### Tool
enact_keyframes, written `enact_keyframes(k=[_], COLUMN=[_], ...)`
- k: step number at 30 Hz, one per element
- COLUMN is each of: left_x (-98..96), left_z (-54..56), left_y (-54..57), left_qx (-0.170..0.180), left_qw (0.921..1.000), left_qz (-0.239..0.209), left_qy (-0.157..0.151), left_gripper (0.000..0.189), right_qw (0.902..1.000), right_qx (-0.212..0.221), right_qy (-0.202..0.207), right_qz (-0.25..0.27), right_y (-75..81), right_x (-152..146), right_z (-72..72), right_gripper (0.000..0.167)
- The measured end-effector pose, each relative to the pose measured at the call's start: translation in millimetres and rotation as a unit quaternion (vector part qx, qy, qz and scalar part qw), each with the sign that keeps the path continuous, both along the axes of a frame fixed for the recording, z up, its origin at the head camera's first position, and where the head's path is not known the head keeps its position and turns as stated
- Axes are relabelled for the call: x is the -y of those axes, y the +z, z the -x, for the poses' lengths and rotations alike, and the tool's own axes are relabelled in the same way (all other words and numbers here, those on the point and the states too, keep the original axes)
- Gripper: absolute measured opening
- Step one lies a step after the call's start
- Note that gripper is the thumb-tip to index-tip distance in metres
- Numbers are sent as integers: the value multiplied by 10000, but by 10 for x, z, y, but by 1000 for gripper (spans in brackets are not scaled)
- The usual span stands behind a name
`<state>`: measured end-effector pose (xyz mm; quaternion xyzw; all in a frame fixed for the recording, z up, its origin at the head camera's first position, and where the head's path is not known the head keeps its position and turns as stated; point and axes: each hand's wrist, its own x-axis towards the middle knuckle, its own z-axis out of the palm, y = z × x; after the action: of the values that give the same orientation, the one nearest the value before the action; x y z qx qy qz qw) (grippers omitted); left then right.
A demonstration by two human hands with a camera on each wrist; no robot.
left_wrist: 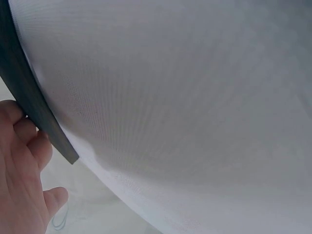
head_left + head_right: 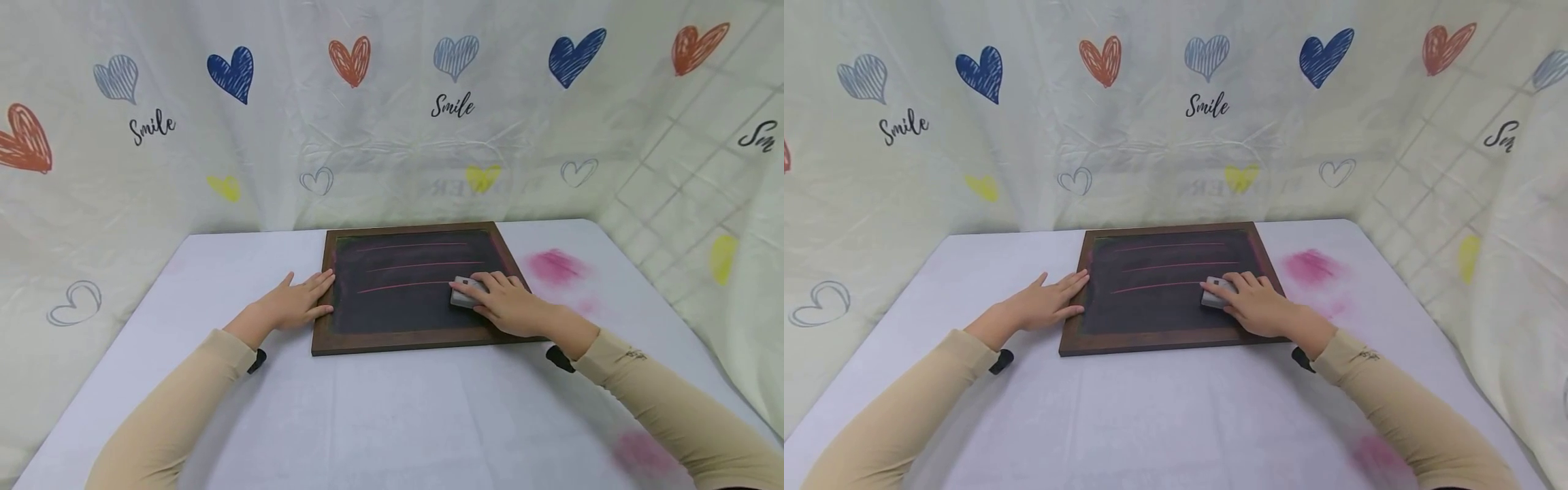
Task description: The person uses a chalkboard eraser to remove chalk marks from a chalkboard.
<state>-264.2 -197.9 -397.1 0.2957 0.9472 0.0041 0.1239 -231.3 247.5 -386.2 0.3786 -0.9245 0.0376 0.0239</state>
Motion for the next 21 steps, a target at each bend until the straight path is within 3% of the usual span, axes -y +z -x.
enact_keyframes(k=[11, 21], left_x=[17, 19], left_z=[3, -4], left_y=[-33, -28], left_qx=[-45, -68], left_qw=[10000, 10000], left_qz=[11, -23], left_qy=[3, -4], left_gripper=[75, 75], right_qw=[9980, 9975], right_qx=[41, -169], right_qy=[-387, -675], right_qz=[503, 75], right_y=[59, 131], right_x=[-320, -516], right_z=[39, 159], right_gripper=[63, 56])
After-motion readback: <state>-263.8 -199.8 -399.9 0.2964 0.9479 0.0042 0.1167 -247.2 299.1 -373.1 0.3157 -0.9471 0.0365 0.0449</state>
